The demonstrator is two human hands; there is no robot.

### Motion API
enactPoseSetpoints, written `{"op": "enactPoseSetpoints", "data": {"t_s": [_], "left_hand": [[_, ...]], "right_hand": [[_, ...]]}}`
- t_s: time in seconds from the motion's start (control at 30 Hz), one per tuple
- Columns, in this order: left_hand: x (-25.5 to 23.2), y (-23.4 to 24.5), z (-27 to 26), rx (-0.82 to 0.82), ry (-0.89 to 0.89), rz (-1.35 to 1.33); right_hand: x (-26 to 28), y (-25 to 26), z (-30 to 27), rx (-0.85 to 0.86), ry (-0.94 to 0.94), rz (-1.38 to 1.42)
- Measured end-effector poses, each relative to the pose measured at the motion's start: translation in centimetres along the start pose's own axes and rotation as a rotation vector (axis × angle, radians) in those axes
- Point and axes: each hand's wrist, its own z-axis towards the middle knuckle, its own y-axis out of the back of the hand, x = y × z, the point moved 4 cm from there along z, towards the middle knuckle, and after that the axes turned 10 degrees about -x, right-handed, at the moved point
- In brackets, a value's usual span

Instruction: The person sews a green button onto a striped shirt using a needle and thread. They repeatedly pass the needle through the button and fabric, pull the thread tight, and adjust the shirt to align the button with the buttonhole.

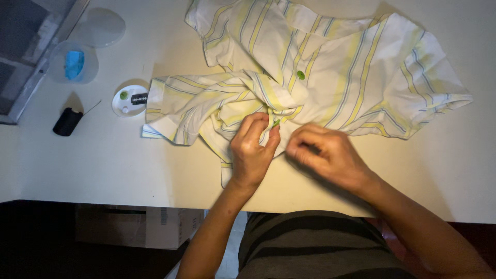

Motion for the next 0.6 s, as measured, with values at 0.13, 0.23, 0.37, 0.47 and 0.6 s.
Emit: {"op": "enactPoseSetpoints", "data": {"t_s": [0.13, 0.23, 0.37, 0.47, 0.6], "left_hand": [[-0.2, 0.2, -0.1, 0.003, 0.024, -0.008], [-0.4, 0.1, -0.2, 0.007, 0.023, -0.029], [-0.5, -0.2, -0.3, 0.022, 0.058, -0.051], [-0.5, -0.1, -0.4, 0.010, 0.050, -0.073], [-0.1, -0.2, -0.3, -0.004, 0.070, -0.045]], "right_hand": [[-0.4, 0.3, 0.6, -0.059, -0.154, -0.063], [-0.1, -0.2, 0.8, -0.103, -0.015, -0.098], [-1.0, -1.2, 0.6, -0.147, 0.025, -0.143], [-3.1, -1.5, 0.0, -0.064, -0.201, 0.030], [-5.9, -2.3, -1.2, 0.118, -0.688, 0.710]]}}
